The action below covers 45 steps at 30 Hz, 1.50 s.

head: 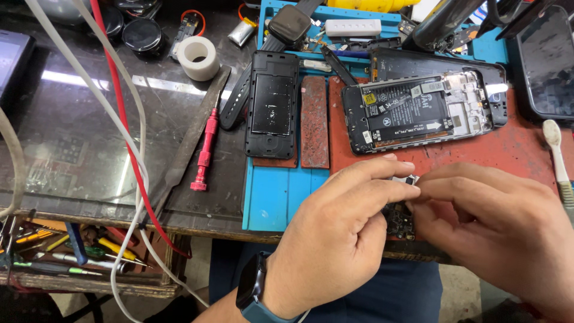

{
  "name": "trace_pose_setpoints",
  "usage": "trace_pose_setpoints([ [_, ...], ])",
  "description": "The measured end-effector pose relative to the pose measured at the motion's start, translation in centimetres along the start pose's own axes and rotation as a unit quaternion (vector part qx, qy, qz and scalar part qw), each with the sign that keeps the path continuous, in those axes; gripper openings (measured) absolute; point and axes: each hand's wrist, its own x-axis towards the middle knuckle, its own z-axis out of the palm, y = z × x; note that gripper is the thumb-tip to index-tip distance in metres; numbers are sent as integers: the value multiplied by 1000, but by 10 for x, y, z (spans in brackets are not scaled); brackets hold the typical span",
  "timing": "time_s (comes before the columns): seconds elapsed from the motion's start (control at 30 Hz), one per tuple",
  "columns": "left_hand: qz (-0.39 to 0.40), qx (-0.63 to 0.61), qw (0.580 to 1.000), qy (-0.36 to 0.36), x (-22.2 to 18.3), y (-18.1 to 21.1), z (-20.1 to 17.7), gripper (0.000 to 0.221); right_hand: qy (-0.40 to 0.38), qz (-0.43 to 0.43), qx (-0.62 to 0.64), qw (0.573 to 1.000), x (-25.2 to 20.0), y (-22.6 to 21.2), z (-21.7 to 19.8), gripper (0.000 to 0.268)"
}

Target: The person brushes debris off a circuit board and reattaches components to a mobile phone chassis.

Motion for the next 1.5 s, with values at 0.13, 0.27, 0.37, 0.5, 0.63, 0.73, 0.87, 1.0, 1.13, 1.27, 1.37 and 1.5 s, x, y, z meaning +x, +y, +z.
trace_pose_setpoints([
  [0.13,-2,-4,1000,-1,0,0,0,32,-28,38,-3,999,1,-2,0,22],
  [0.27,-2,-4,1000,0,0,0,0,33,-28,27,0,999,3,-3,1,21],
  [0.37,-1,-2,1000,-1,0,-1,0,33,-31,14,0,999,5,-4,0,21],
  [0.5,-1,-4,1000,-3,0,-1,0,32,-30,-9,9,999,4,-4,-3,24],
  [0.63,-1,2,1000,-2,0,-1,0,32,-33,-30,-17,999,1,-2,-4,25],
  [0.73,-3,2,1000,-4,1,0,-1,32,-49,-66,-42,996,0,3,-3,25],
  [0.87,-4,0,1000,-5,0,0,-1,32,-61,-80,-61,993,-2,7,-1,27],
  [1.0,-3,-1,1000,-5,0,0,-1,31,-58,-80,-71,993,-4,8,0,27],
  [1.13,0,1,1000,-2,0,0,-1,31,-63,-98,-103,988,-7,6,0,29],
  [1.27,-4,-2,1000,1,0,0,0,31,-72,-101,-117,985,-8,5,0,33],
  [1.37,-3,-3,1000,2,0,0,1,31,-72,-86,-101,989,-7,6,-1,33],
  [1.5,5,2,1000,7,0,0,2,30,-72,-85,-94,989,-6,6,0,35],
])
